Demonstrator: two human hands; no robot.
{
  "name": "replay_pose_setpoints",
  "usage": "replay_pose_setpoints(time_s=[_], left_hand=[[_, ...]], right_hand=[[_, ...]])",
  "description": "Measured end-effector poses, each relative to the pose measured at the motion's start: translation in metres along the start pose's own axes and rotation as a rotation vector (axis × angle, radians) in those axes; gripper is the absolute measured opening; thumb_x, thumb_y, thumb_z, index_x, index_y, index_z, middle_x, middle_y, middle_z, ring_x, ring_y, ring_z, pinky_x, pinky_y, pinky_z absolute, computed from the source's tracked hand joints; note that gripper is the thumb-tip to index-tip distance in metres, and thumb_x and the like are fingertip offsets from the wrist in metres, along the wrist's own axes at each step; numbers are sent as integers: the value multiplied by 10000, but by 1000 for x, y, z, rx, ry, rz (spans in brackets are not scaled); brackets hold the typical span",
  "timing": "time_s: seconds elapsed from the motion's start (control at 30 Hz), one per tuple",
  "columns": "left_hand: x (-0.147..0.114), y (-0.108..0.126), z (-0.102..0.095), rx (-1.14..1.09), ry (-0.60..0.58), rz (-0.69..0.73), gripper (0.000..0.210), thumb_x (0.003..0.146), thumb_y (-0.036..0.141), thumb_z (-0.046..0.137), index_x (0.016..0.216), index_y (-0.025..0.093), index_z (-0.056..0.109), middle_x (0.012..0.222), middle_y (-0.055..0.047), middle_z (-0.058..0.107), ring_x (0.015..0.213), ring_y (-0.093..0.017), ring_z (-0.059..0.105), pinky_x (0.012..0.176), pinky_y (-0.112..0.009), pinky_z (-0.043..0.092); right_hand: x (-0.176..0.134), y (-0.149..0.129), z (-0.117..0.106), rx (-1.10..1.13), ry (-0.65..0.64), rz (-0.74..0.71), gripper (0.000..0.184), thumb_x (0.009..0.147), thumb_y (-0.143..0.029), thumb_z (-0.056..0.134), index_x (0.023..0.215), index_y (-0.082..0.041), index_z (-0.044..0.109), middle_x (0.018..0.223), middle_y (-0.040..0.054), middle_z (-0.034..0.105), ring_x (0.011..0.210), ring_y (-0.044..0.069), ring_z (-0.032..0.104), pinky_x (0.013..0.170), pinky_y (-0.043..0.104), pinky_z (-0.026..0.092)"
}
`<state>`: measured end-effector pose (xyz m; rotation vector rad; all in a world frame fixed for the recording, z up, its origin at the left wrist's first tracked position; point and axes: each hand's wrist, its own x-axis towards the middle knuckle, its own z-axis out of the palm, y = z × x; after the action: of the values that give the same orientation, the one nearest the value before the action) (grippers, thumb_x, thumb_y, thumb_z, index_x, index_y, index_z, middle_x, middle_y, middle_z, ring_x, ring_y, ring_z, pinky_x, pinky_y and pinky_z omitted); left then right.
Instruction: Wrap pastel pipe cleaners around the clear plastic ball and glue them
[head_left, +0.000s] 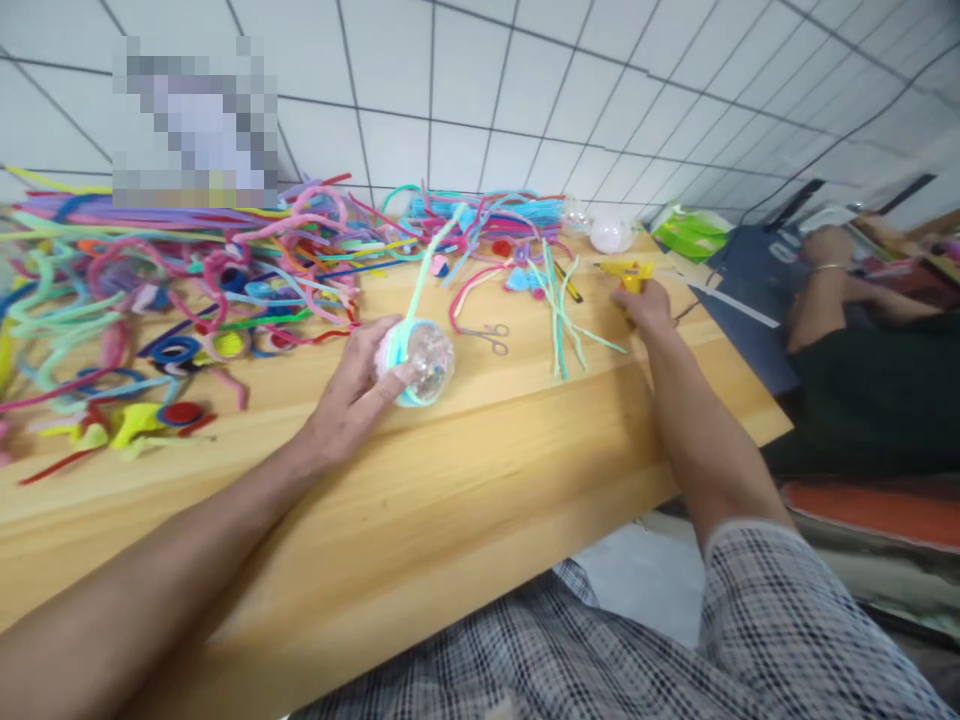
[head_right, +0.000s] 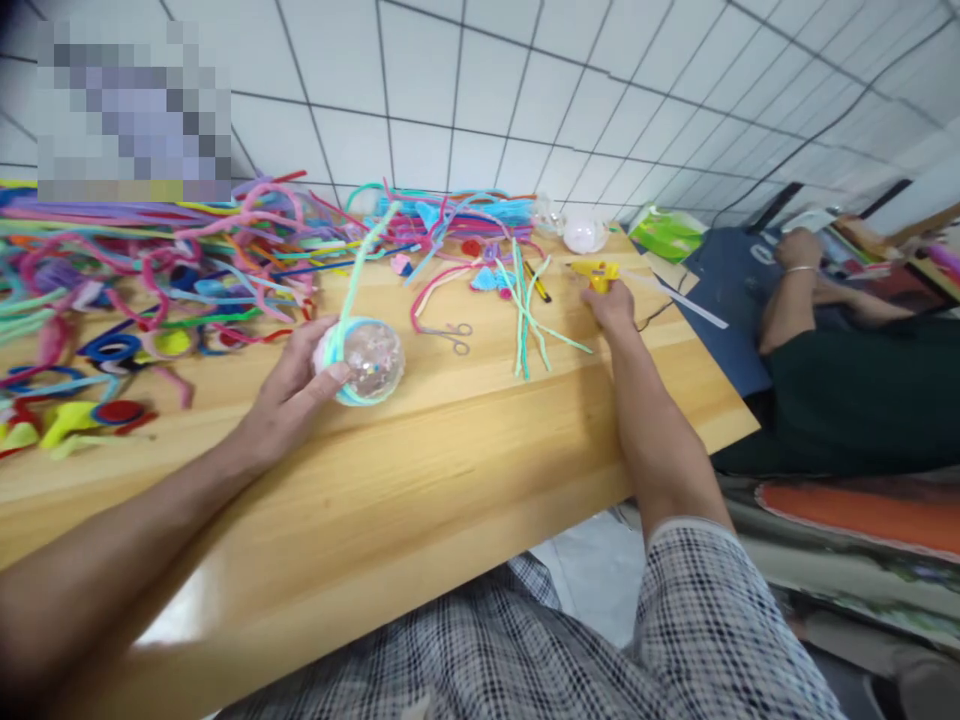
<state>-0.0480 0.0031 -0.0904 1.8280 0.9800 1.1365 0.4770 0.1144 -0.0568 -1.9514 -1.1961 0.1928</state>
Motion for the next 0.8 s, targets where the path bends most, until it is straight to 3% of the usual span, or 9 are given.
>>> replay_pose_setpoints(time_s=[0.1, 0.2, 0.27, 0.33, 0.4, 0.47, 0.6, 0.7, 0.8], left_hand=[[1, 6, 1, -14, -1, 5, 650, 1102, 636, 664, 1644, 308, 515, 1607, -118, 600, 1504, -345, 564, 1350, -553, 422], [2, 9, 1, -4, -16, 20, 650, 1108, 637, 655, 1637, 281, 524, 1626, -130, 594, 1533, -339, 550, 1371, -534, 409], [2, 10, 0, 4, -17, 17, 642, 1118, 629, 645, 1644, 283, 519, 1635, -129, 587, 1538, -333, 546, 1373, -520, 408], [1, 11, 0, 7, -18, 5, 648, 1120, 632, 640, 1656, 291, 509, 1648, -126, 576, 1545, -332, 539, 1373, -512, 408], [1, 11, -1, 9, -22, -3, 658, 1119, 641, 638, 1664, 297, 502, 1657, -123, 568, 1553, -335, 531, 1376, -519, 407], [1, 12, -1, 10, -30, 2, 656, 1123, 641, 632, 1672, 307, 497, 1661, -121, 567, 1560, -342, 527, 1377, -533, 407], [2, 13, -1, 8, -40, 20, 647, 1127, 633, 632, 1682, 328, 499, 1674, -109, 572, 1558, -344, 539, 1379, -538, 411], [4, 14, -1, 6, -36, 30, 641, 1124, 634, 640, 1677, 335, 516, 1646, -102, 602, 1524, -342, 572, 1361, -532, 437], [5, 14, -1, 11, -37, 40, 627, 1128, 635, 630, 1675, 349, 520, 1633, -102, 613, 1518, -338, 575, 1350, -526, 448]], right_hand=[[0, -20, 7, 86, -16, 49, 267, 780, -306, 867, 709, -303, 610, 701, 25, 653, 838, 284, 684, 916, 557, 608], [-24, -53, 10, 224, -99, -64, 208, 824, -422, 882, 842, -314, 706, 972, 44, 813, 752, 208, 699, 772, 440, 635], [-55, -80, 3, 352, -309, -376, 232, 947, -503, 816, 1103, -331, 803, 1228, 54, 853, 714, 190, 730, 706, 442, 660], [-95, -107, -9, 356, -411, -498, 257, 908, -511, 887, 1107, -356, 842, 1140, 12, 876, 713, 211, 751, 672, 448, 681], [-133, -132, -22, 241, -471, -709, 110, 961, -438, 859, 1026, -349, 851, 1016, 25, 882, 791, 250, 806, 656, 416, 676], [-162, -149, -32, 138, -513, -892, 164, 993, -383, 827, 1152, -341, 831, 1069, 18, 890, 859, 269, 845, 700, 424, 698], [-187, -158, -30, 84, -602, -1088, 327, 1067, -322, 696, 1389, -355, 748, 1294, 38, 879, 1087, 301, 875, 866, 461, 734], [-189, -153, -17, 58, -556, -1220, 343, 1089, -288, 656, 1425, -312, 717, 1266, 59, 889, 1098, 301, 882, 855, 449, 728], [-190, -148, -8, 61, -511, -1250, 372, 1073, -247, 663, 1436, -311, 710, 1266, 48, 891, 1112, 287, 881, 880, 438, 726]])
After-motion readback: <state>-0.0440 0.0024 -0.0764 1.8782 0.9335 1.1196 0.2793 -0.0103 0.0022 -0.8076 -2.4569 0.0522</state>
